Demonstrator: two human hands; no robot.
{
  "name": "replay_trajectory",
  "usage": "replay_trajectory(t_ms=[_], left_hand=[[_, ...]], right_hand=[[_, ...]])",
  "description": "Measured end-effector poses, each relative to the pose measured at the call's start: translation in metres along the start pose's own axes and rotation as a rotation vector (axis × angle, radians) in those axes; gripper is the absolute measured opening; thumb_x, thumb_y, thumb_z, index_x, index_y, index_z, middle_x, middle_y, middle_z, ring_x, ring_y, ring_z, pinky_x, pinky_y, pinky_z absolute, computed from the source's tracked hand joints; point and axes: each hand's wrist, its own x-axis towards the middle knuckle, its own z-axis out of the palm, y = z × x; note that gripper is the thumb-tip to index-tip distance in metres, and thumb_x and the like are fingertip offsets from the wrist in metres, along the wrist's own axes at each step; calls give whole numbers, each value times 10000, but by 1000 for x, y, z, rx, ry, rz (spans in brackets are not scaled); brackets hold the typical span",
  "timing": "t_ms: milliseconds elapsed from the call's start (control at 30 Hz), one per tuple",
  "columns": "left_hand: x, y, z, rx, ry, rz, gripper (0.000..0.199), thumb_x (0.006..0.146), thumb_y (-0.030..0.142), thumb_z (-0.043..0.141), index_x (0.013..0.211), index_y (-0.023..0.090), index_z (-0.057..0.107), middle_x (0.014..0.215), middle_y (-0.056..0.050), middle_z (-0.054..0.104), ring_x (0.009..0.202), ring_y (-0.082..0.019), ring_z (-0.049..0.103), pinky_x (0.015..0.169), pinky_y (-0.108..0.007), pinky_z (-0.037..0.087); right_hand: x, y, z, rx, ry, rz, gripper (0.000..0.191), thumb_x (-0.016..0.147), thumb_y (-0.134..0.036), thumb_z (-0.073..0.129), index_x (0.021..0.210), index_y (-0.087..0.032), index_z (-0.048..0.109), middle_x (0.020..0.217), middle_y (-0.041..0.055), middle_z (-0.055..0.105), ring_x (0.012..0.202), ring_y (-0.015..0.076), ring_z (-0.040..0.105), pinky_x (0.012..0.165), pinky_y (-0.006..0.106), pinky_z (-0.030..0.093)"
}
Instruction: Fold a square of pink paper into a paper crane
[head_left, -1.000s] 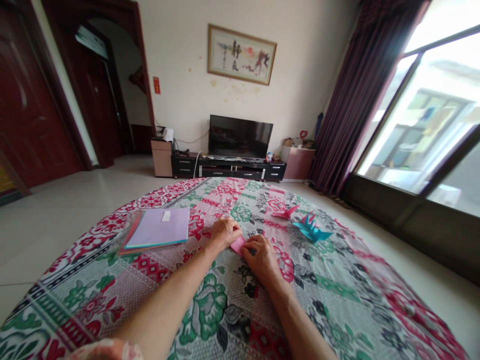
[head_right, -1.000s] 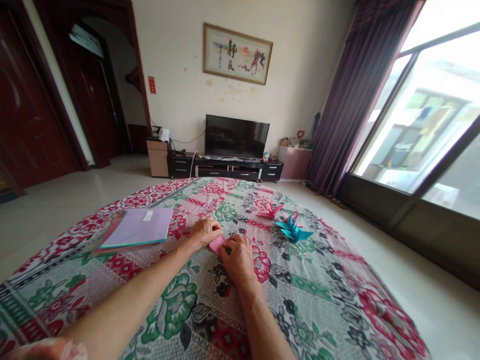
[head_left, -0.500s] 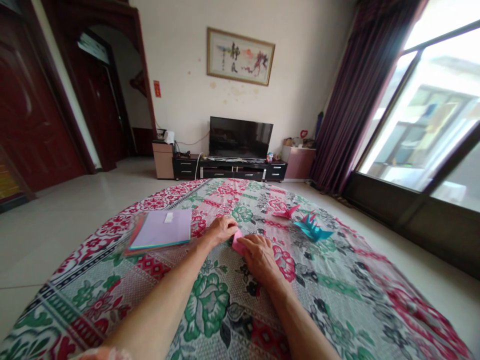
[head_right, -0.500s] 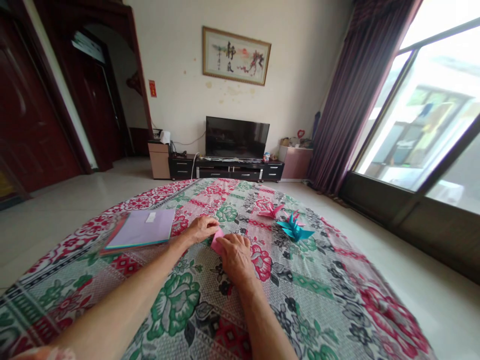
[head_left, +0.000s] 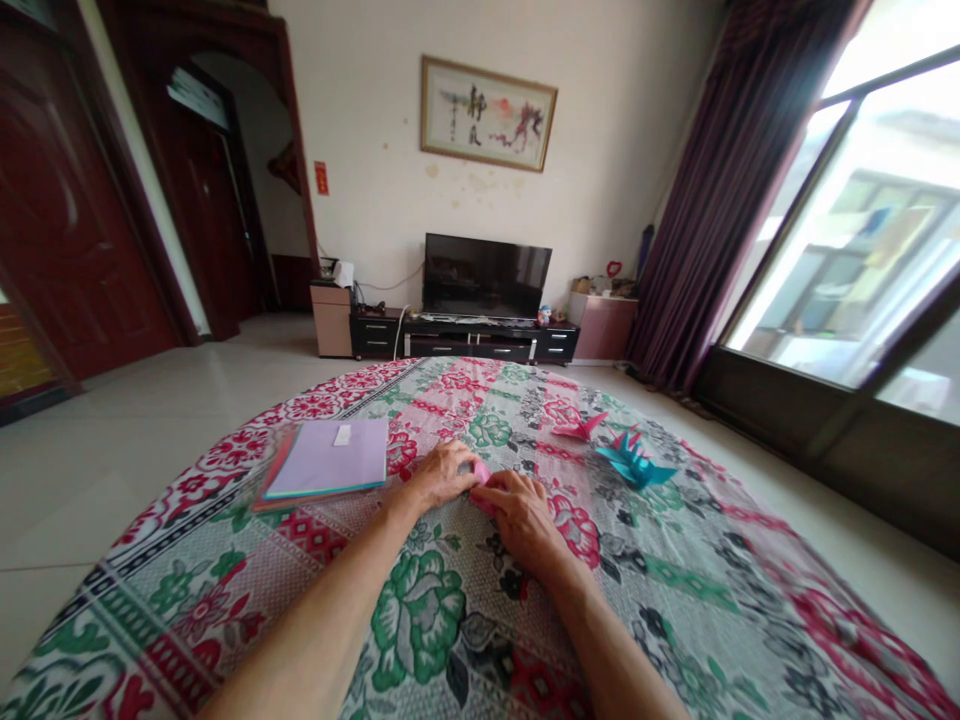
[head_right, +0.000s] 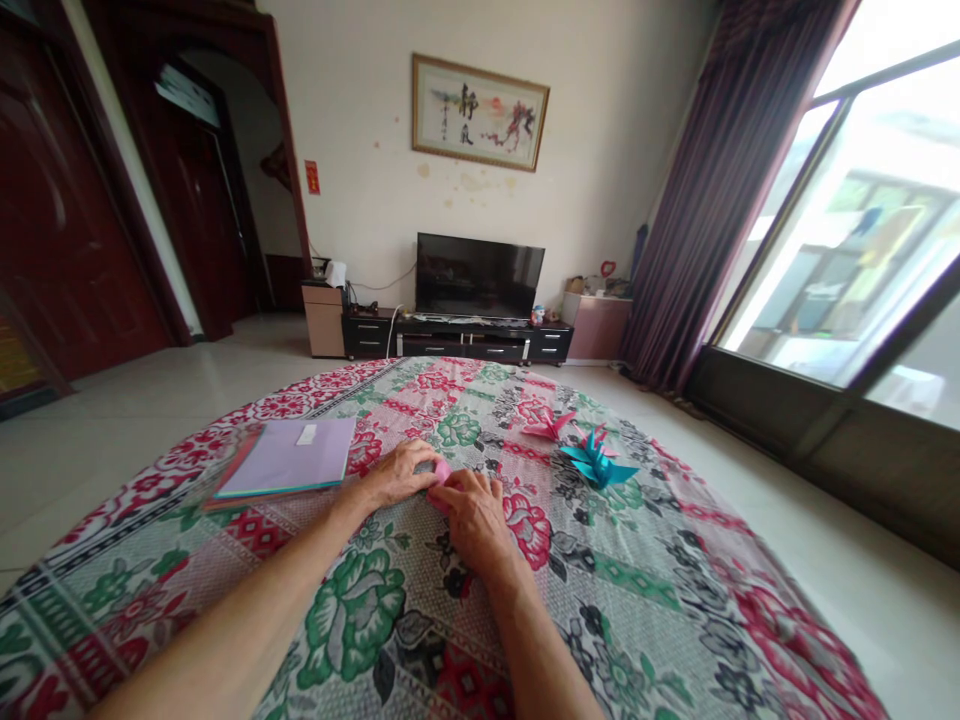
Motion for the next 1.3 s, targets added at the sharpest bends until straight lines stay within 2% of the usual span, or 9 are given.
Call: replay_trajectory(t_ms=[133, 267, 400, 500, 600, 800, 900, 1000, 1300], left_hand=[[10, 1, 10, 84, 73, -131, 161, 754, 257, 535, 815, 211, 677, 886, -35, 621, 869, -165, 563, 814, -256, 416], [21, 3, 17, 171, 131, -286, 210, 800, 231, 456, 819, 199, 663, 847, -43, 642, 816, -158, 578, 741, -243, 409], [20, 1, 9, 203, 115, -340, 314, 844, 218, 354, 847, 184, 666, 814, -62, 664, 752, -159, 590, 674, -245, 392], [13, 4, -2, 230, 51, -344, 306, 813, 243, 399, 711, 173, 679, 712, -70, 669, 686, -169, 594, 631, -248, 377], [5, 10, -8, 238, -18, -325, 301, 782, 243, 424, 651, 178, 688, 671, -77, 677, 651, -177, 597, 608, -254, 374], [-2, 21, -9, 221, -59, -284, 294, 787, 260, 420, 735, 202, 703, 759, -75, 700, 724, -181, 614, 638, -251, 385], [-3, 22, -8, 190, -81, -256, 307, 796, 240, 405, 712, 197, 697, 756, -73, 699, 715, -180, 615, 629, -252, 384], [-2, 23, -8, 131, -86, -283, 274, 769, 199, 426, 746, 211, 699, 771, -47, 701, 738, -170, 614, 630, -241, 385], [0, 30, -6, -213, -44, -275, 241, 730, 184, 469, 817, 187, 693, 770, -10, 693, 739, -134, 601, 652, -210, 433]], right_hand=[[0, 0, 0, 22, -8, 12, 336, 843, -177, 458, 1041, -380, 639, 1007, 14, 590, 941, 189, 472, 850, 345, 306], [-1, 3, 2, 31, 8, 12, 357, 828, -146, 448, 1046, -357, 636, 1006, 11, 587, 950, 185, 478, 852, 339, 318], [2, 6, 9, 52, 154, 101, 343, 811, -156, 451, 1114, -229, 593, 1077, 62, 559, 976, 189, 494, 873, 324, 353], [6, 8, 13, 31, 267, 241, 318, 802, -276, 502, 1077, -143, 591, 1057, 114, 560, 979, 218, 508, 881, 335, 372], [8, 8, 15, 24, 268, 281, 269, 779, -349, 539, 952, -163, 630, 974, 108, 587, 926, 222, 532, 851, 333, 387], [8, 8, 13, 32, 246, 272, 148, 773, -269, 519, 820, -186, 632, 848, 63, 606, 804, 179, 537, 757, 291, 389], [9, 9, 14, 12, 238, 279, 126, 752, -243, 530, 797, -192, 637, 832, 56, 611, 800, 179, 533, 752, 293, 377], [10, 9, 15, 2, 235, 286, 116, 740, -240, 538, 777, -193, 637, 844, 59, 618, 809, 183, 533, 746, 295, 369], [12, 13, 17, 64, 229, 294, 158, 711, -203, 523, 844, -186, 607, 845, 55, 642, 797, 186, 565, 754, 306, 396]])
